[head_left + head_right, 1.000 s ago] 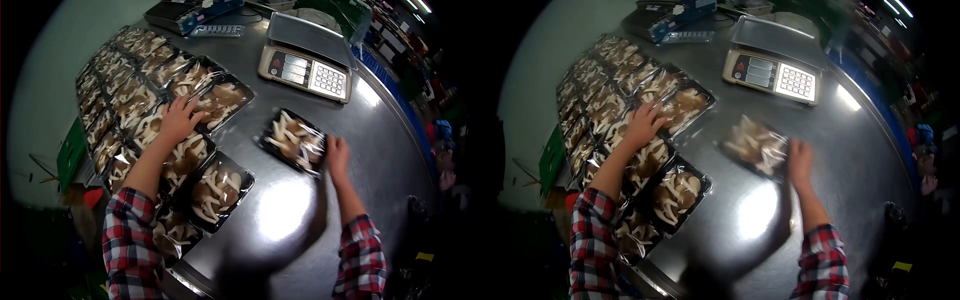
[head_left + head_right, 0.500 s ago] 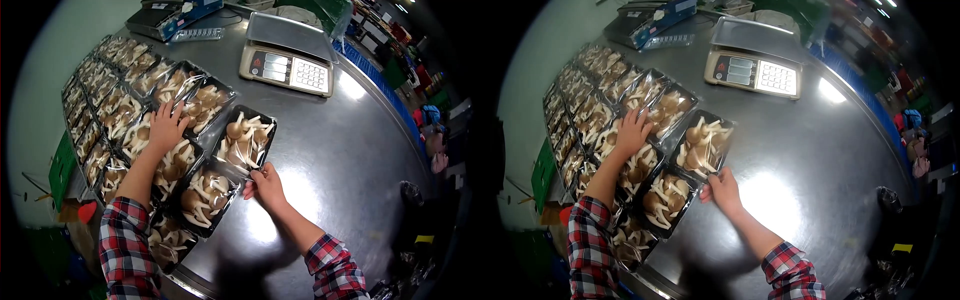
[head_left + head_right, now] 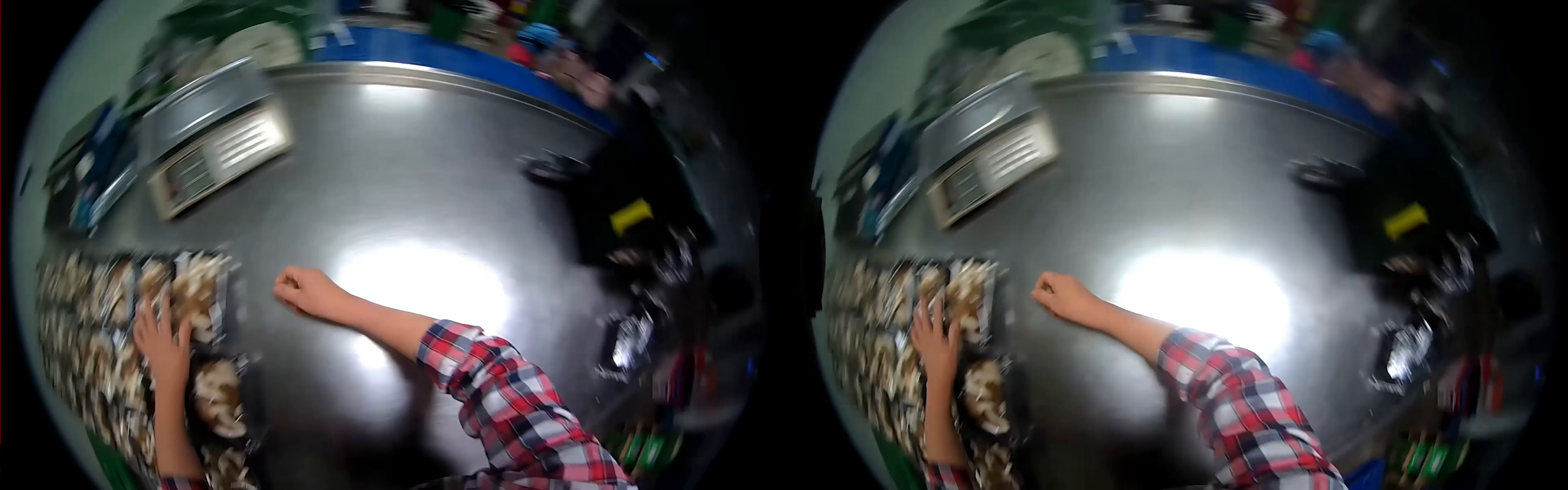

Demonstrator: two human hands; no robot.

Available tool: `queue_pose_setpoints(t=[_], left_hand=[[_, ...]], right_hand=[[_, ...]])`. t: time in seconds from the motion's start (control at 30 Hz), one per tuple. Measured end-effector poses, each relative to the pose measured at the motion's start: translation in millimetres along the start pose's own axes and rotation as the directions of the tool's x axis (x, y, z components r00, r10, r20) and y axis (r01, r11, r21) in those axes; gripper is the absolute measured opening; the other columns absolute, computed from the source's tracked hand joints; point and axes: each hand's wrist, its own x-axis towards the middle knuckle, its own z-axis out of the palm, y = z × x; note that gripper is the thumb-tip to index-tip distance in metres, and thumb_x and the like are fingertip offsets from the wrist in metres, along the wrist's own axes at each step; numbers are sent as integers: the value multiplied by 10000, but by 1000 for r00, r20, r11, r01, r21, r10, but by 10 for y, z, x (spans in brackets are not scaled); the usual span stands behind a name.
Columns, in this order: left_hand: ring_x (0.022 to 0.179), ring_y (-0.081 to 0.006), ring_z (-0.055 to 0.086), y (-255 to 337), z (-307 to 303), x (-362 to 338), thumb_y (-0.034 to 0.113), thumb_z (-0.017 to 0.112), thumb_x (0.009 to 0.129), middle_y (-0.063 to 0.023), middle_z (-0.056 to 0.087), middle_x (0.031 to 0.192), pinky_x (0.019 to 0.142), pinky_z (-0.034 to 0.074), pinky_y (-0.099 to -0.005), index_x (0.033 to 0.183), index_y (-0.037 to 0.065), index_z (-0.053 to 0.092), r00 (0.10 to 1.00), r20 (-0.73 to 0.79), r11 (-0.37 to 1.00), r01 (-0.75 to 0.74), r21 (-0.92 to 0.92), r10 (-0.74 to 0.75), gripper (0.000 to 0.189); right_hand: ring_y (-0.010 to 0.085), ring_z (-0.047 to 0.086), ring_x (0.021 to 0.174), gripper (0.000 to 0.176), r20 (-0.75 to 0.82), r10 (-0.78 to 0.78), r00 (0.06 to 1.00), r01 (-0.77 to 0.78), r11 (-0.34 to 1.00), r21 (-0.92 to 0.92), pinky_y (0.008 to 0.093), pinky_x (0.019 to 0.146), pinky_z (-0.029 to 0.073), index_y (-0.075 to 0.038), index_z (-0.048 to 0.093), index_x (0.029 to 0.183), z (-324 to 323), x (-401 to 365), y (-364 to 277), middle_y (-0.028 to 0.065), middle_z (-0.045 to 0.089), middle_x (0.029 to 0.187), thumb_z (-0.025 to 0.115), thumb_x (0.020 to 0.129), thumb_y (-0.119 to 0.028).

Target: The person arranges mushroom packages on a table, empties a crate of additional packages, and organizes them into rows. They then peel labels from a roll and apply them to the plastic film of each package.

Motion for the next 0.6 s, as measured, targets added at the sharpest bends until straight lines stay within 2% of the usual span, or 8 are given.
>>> queue_pose_setpoints(t=[0.13, 0.2, 0.23, 0.27, 0.33, 0.37, 0.4, 0.6], left_hand=[[1335, -303, 218, 260, 432, -228, 393, 376, 925, -50, 266, 1454, 1061, 132, -500, 1381, 203, 338, 994, 111, 987, 39, -155, -22, 496], [1342, -290, 212, 185, 448, -217, 379, 365, 936, -46, 270, 1453, 1061, 137, -491, 1382, 187, 337, 998, 58, 983, 4, -183, 7, 486], [1344, -290, 208, 157, 452, -218, 372, 376, 935, -59, 269, 1453, 1066, 149, -470, 1384, 189, 334, 991, 131, 987, 50, -155, -29, 487], [1334, -307, 225, 312, 271, -190, 364, 426, 918, -77, 280, 1446, 1065, 176, -450, 1382, 188, 335, 970, 218, 983, 138, -119, -110, 505], [1293, -342, 285, 279, 440, -299, 324, 511, 879, -192, 326, 1389, 1051, 218, -454, 1332, 70, 385, 992, 115, 997, 56, -45, -50, 534], [1269, -354, 310, 984, -312, -309, 292, 549, 845, -229, 368, 1334, 1047, 224, -461, 1262, 20, 447, 938, 217, 851, 337, -403, -269, 508], [1251, -364, 326, 1169, -415, -547, 294, 612, 769, -218, 398, 1304, 1042, 236, -462, 1207, 24, 487, 1000, 11, 990, 13, -137, -12, 529], [1318, -324, 242, 1596, -709, -1955, 423, 615, 762, -105, 283, 1426, 1036, 177, -551, 1361, 179, 345, 951, 221, 975, 197, 104, -215, 701]], right_hand=[[359, 562, 859, 226, -598, -51, 800, -149, 948, -280, 429, 787, 443, 19, 587, 913, -1703, -613, 600, 231, 586, 890, 464, 773, -108], [345, 526, 1004, 254, -384, 74, 920, -388, 286, -876, 431, 877, 418, -4, 582, 999, -2686, -995, 633, 223, 555, 1051, 467, 790, -92], [328, 517, 1044, 284, -598, -505, 622, -482, 355, -801, 434, 901, 410, -13, 540, 1075, -3117, -1146, 1047, 205, 531, 1103, 465, 806, -61], [325, 466, 1120, 433, -512, -623, 592, -348, 376, -859, 412, 953, 378, -21, 510, 1163, -3767, -1355, 1150, 185, 498, 1201, 538, 732, -25], [307, 444, 1177, 469, -649, -359, 671, -538, 368, -759, 388, 1009, 343, -67, 503, 1203, -4119, -1556, 226, 150, 493, 1244, 510, 745, 32], [284, 435, 1197, 477, -569, -501, 652, -615, 89, -783, 371, 1015, 343, -99, 501, 1225, -4364, -1631, 306, 129, 488, 1262, 496, 768, 35], [272, 432, 1203, 476, -599, -475, 644, -639, 96, -764, 357, 1017, 342, -117, 477, 1254, -4439, -1634, 170, 128, 480, 1277, 512, 794, -1], [385, 533, 912, 417, -427, -203, 881, -401, 158, -902, 454, 772, 450, -73, 479, 1151, -5853, -1549, 1200, 162, 494, 1080, 537, 746, 2]])
